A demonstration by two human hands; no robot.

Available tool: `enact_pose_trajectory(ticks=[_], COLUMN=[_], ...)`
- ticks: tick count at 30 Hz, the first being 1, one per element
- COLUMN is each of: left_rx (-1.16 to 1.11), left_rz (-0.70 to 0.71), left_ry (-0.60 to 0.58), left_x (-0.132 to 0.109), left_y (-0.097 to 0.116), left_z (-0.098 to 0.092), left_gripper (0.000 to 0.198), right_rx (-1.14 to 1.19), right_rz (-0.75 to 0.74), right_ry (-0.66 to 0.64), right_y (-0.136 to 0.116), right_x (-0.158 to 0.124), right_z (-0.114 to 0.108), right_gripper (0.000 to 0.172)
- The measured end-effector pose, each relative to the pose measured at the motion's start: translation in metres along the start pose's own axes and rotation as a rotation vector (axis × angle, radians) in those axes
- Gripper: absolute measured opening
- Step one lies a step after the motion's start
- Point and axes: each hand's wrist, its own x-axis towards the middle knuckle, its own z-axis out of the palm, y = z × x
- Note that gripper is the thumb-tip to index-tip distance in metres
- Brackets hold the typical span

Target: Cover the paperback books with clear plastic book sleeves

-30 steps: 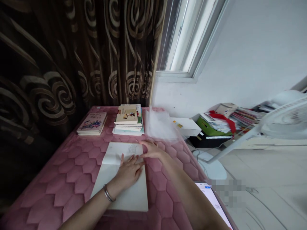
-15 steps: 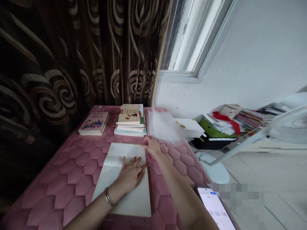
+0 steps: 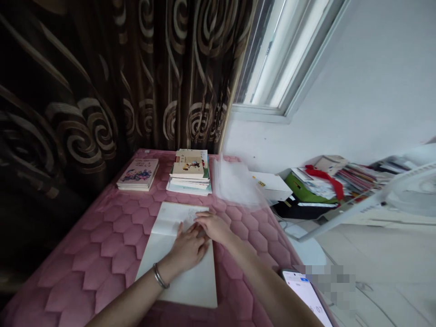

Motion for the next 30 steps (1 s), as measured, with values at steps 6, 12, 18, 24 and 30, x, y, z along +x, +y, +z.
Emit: enact_pose_trajectory(ticks=[6, 12, 18, 24, 30], left_rx=[0.035, 0.202, 0.186, 0.149, 0.107], left_rz=[-0.049, -0.392, -0.45, -0.438, -0.437], left_ry=[0.036, 0.062, 0.1, 0.13, 0.161], left_x=[-0.017, -0.068, -0.077, -0.074, -0.076], left_y=[-0.017, -0.065, -0.066, -0.062, -0.067], left_z=[-0.007, -0.03, -0.033, -0.038, -0.033], left_gripper=[0.043, 0.048, 0.048, 0.046, 0.044], right_rx=[-0.057, -0.25, -0.321, -0.212, -0.166], right_rz=[0.029, 0.056, 0.236, 0.237, 0.335], right_ry=[-0.027, -0.14, -0.162, -0.138, -0.146], right_y=[-0.011, -0.036, -0.072, -0.095, -0.101], right_x=[-0.003, 0.009, 0.035, 0.08, 0.119], right_z=[0.001, -0.008, -0.003, 0.029, 0.05], right_gripper=[0.035, 0.028, 0.025, 0.04, 0.051])
